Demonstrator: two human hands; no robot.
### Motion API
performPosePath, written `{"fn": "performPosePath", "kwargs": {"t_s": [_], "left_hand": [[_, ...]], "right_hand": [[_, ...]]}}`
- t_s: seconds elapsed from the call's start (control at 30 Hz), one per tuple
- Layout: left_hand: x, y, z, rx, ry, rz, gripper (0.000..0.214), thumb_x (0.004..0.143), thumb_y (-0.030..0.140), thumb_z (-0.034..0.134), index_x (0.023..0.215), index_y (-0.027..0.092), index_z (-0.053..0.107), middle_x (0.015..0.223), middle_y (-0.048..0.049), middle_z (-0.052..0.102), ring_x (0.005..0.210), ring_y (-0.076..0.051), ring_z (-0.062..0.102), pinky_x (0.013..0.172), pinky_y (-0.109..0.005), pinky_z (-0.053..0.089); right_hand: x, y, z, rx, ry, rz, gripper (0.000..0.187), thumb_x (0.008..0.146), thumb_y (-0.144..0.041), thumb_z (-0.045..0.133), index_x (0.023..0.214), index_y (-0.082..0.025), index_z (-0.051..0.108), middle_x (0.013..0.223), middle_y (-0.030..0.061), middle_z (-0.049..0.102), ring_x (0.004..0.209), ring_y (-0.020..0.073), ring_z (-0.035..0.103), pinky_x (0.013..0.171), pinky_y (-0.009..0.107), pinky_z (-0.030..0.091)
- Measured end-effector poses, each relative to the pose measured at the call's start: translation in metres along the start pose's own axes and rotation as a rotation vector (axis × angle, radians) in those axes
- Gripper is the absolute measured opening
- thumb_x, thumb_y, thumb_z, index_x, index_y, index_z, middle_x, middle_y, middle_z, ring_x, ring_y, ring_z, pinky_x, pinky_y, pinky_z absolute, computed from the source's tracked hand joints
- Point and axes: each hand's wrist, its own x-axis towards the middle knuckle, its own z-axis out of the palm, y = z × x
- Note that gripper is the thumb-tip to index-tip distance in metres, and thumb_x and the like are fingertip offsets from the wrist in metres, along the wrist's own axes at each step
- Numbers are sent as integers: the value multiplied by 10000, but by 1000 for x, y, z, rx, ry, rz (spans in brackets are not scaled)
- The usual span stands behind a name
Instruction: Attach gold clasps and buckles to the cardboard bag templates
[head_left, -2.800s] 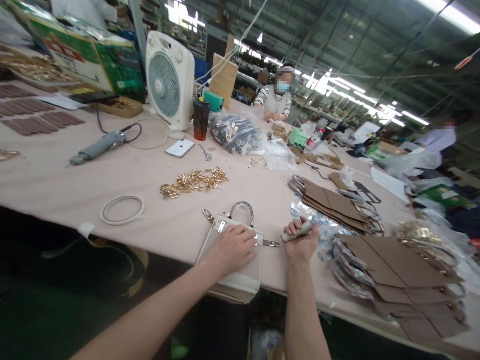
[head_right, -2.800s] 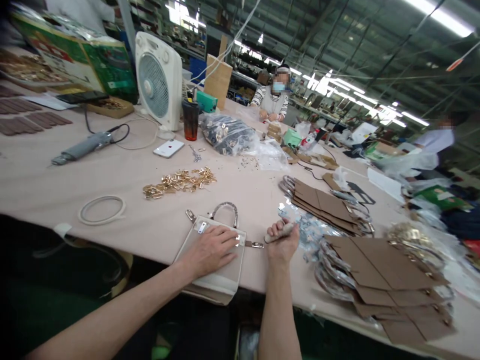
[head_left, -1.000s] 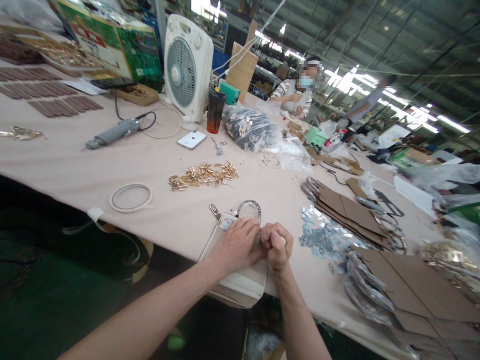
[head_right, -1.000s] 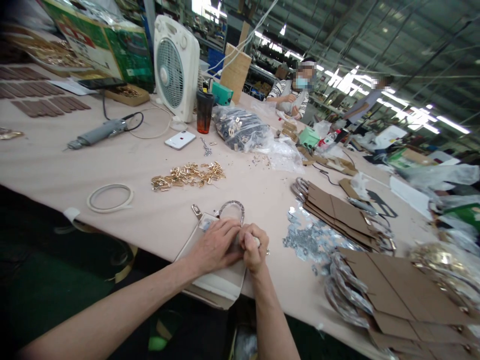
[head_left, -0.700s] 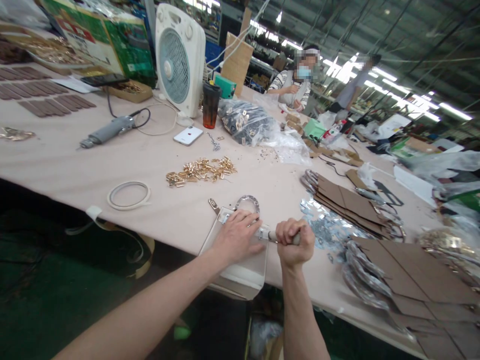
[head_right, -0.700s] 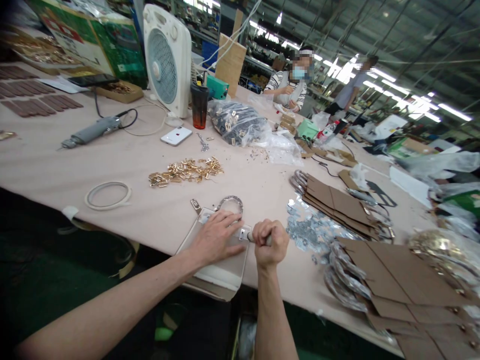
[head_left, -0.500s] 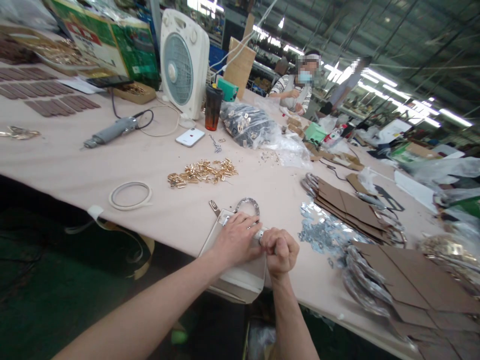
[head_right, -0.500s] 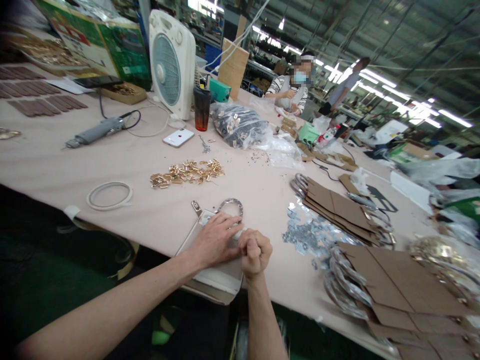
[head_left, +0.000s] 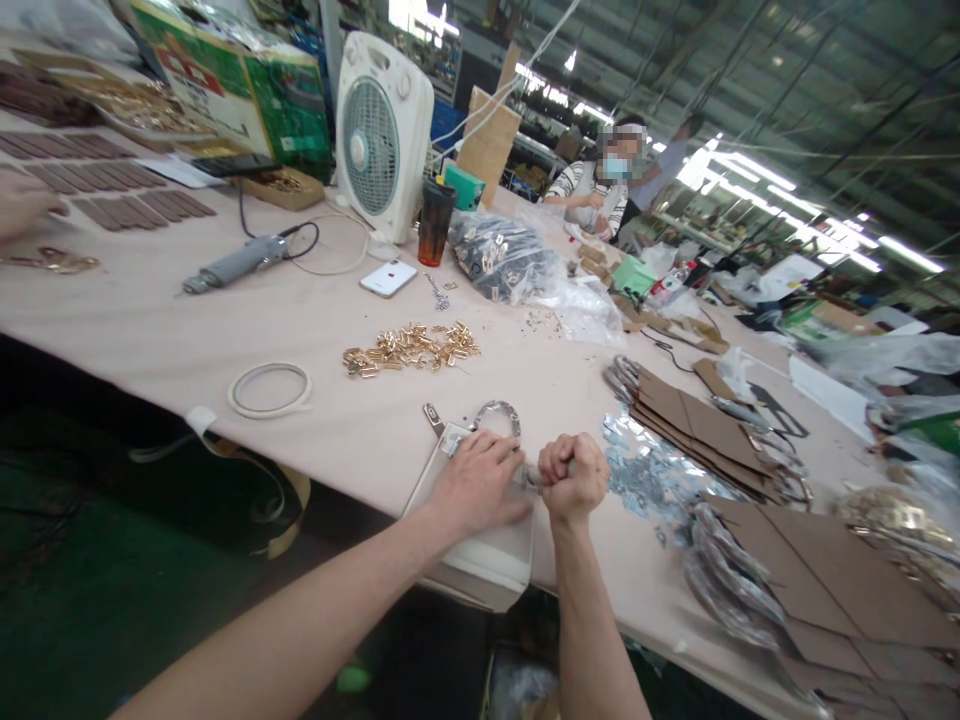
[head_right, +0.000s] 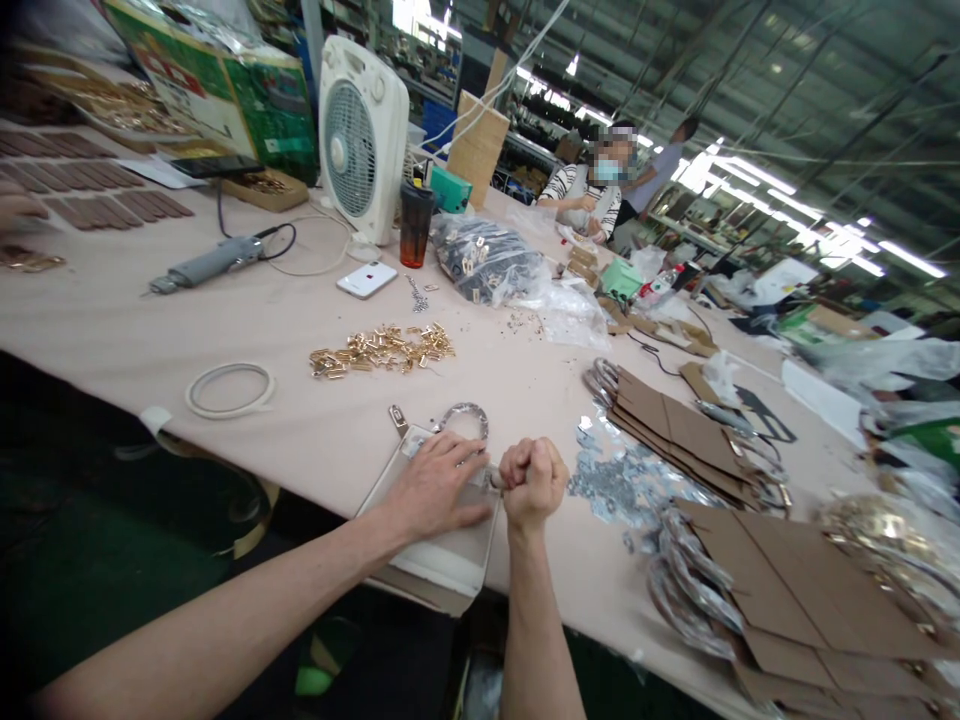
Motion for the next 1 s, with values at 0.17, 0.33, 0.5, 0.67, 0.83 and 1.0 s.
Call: {"fn": "performPosePath", "kwargs": {"t_s": [0.17, 0.33, 0.5, 0.67, 0.83, 1.0], "left_hand": [[-1, 0, 2, -2, 12, 2, 603, 817, 538, 789, 1307, 225, 630, 1416, -91, 633, 1281, -309, 533, 1159, -506, 362], [0, 0, 2, -17, 17, -7, 575, 805, 513, 799, 1280, 232, 639, 1411, -81, 630, 1293, -311, 528, 1176, -503, 348], [-1, 0, 0, -18, 9, -4, 606, 818, 529, 793, 1315, 228, 621, 1420, -86, 631, 1302, -314, 527, 1184, -508, 343], [0, 2, 0, -54, 24, -2, 515, 853, 470, 751, 1292, 229, 631, 1387, -91, 647, 1291, -310, 548, 1190, -510, 355], [-2, 2, -3, -74, 90, 0, 643, 847, 436, 773, 1392, 176, 550, 1488, -133, 570, 1410, -312, 474, 1207, -483, 382], [-22, -6, -21, -44, 207, -62, 523, 876, 385, 773, 1333, 217, 584, 1513, -117, 551, 1463, -316, 412, 1230, -527, 354]], "right_hand": [[-1, -8, 4, -24, 28, -103, 388, 983, -375, 573, 641, -221, 475, 481, -88, 324, 374, 67, 268, 371, 190, 254], [-2, 8, 5, -95, 21, 27, 419, 972, -392, 613, 624, -217, 459, 480, -84, 342, 381, 66, 289, 363, 186, 249], [-3, -8, 9, -12, 69, -158, 367, 980, -349, 586, 650, -223, 487, 494, -85, 333, 390, 74, 285, 387, 200, 263], [-9, 8, 11, -111, 34, -7, 405, 973, -382, 604, 629, -222, 461, 495, -79, 362, 396, 76, 319, 380, 195, 255], [-5, 18, -4, 45, 143, 48, 382, 946, -398, 604, 644, -223, 449, 486, -96, 346, 380, 70, 283, 369, 184, 261], [2, -7, -20, 278, 279, 48, 342, 899, -364, 621, 656, -218, 428, 492, -109, 319, 376, 57, 229, 369, 179, 269]]}}
